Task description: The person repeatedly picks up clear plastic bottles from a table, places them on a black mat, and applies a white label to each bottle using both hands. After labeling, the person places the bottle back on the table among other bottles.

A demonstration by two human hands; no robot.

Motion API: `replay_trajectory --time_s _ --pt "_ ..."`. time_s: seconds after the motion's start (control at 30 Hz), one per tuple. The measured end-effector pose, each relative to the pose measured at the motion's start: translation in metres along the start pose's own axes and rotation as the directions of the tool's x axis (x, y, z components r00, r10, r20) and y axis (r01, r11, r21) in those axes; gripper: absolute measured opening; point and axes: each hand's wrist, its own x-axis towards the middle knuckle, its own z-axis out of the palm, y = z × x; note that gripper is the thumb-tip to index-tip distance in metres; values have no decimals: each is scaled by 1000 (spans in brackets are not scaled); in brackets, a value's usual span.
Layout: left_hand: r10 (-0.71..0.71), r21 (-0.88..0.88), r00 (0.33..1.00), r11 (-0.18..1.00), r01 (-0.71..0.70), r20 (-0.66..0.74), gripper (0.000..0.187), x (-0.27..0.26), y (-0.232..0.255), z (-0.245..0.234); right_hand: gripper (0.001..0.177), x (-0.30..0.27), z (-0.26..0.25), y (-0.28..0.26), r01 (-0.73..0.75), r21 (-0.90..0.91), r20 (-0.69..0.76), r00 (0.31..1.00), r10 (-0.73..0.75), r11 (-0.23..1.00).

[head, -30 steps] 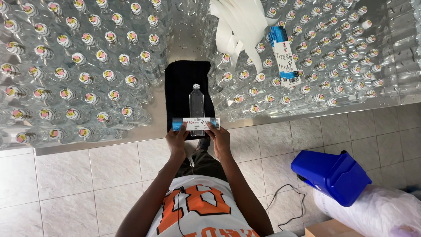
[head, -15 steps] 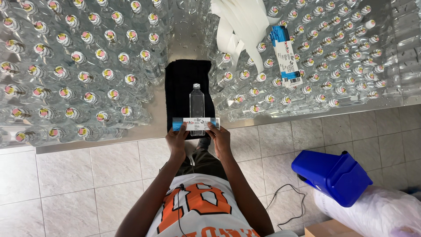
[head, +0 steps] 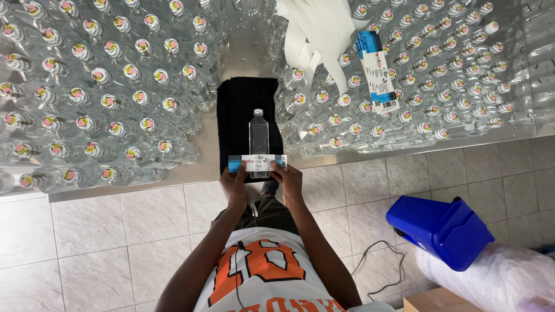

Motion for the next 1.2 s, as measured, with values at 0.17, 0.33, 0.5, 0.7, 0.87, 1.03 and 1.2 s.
replay_trajectory --time_s 0.17,0.33,0.5,0.7,0.87,1.03,1.2 --pt "133 349 991 930 -117 -24 22 6 -21 -1 43 -5 6 8 66 -201 -18 997 -71 977" --pt "158 383 984 917 -114 -86 16 -4 -17 23 37 -30 24 7 147 -460 -57 979 -194 876" --pt "138 327 984 940 -95 -109 18 0 -13 22 55 -40 39 -1 175 -514 -60 969 -239 840" --pt "65 205 994 978 -46 -84 17 5 -12 15 57 -33 42 4 341 -642 -46 877 -479 686" --pt "53 205 993 978 -31 -103 20 0 10 20 39 -32 42 -5 460 -600 220 881 -418 655" --pt "75 209 993 976 -55 -87 19 12 -2 16 70 -48 60 -39 292 -599 265 951 -159 746" --pt "61 208 995 977 -44 -76 18 6 11 16 109 -44 77 -59 67 -575 208 976 67 815"
